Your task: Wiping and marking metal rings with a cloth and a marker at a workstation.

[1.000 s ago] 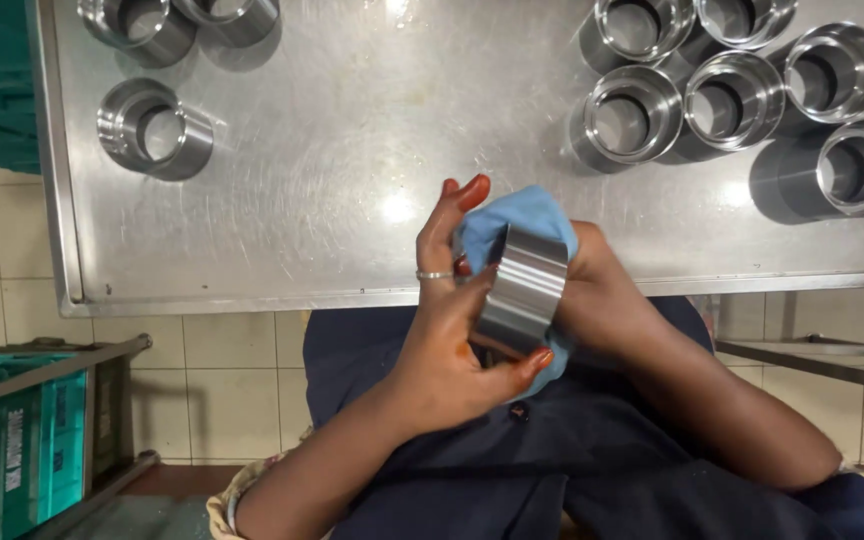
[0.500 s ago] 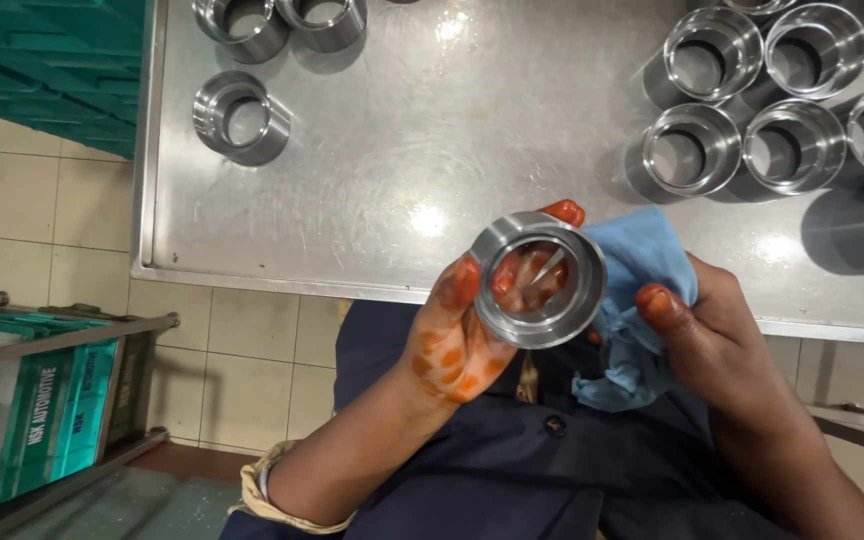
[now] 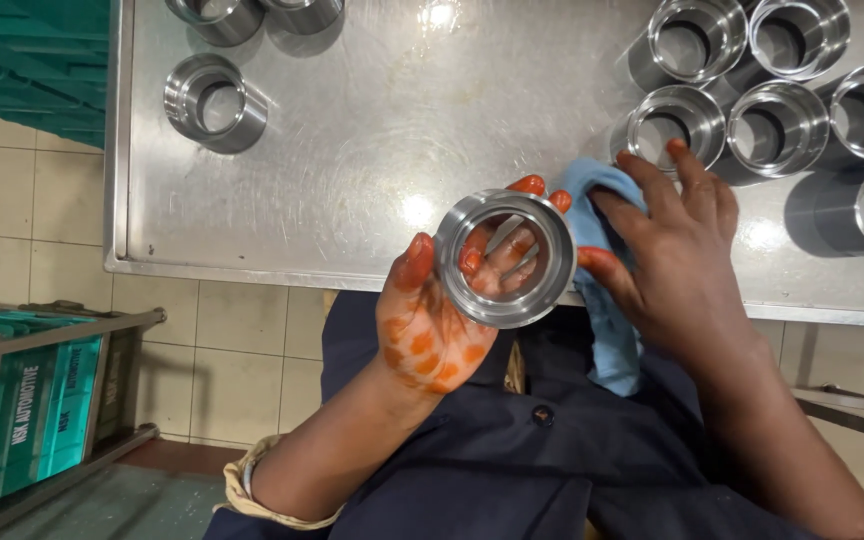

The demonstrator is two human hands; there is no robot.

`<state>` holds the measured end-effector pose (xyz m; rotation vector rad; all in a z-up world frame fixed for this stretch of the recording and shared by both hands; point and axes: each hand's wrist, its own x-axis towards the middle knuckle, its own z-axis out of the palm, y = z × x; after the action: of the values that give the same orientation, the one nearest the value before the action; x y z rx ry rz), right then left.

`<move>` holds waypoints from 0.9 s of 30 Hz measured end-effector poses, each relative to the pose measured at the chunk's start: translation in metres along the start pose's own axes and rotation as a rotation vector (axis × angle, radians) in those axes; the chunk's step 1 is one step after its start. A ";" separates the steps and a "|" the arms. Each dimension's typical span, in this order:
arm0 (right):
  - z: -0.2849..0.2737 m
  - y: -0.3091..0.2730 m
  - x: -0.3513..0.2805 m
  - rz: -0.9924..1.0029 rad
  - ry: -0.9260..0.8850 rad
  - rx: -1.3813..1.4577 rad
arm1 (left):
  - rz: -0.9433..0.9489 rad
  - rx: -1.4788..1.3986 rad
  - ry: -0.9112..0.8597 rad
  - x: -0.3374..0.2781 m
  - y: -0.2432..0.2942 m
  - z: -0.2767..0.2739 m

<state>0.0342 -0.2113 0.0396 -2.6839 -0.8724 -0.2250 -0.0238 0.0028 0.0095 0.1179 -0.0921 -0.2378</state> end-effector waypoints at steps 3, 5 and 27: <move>0.003 0.008 -0.006 0.091 0.012 -0.101 | 0.032 0.052 -0.010 -0.001 -0.001 -0.004; -0.003 0.009 -0.012 0.144 0.040 -0.086 | 0.047 0.050 -0.037 -0.003 -0.002 -0.009; -0.034 -0.043 0.007 -0.026 -0.084 0.166 | -0.065 0.316 0.016 -0.012 -0.007 -0.008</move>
<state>0.0127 -0.1857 0.0843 -2.5447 -0.9095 -0.0436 -0.0363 -0.0001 0.0002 0.4374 -0.1097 -0.2862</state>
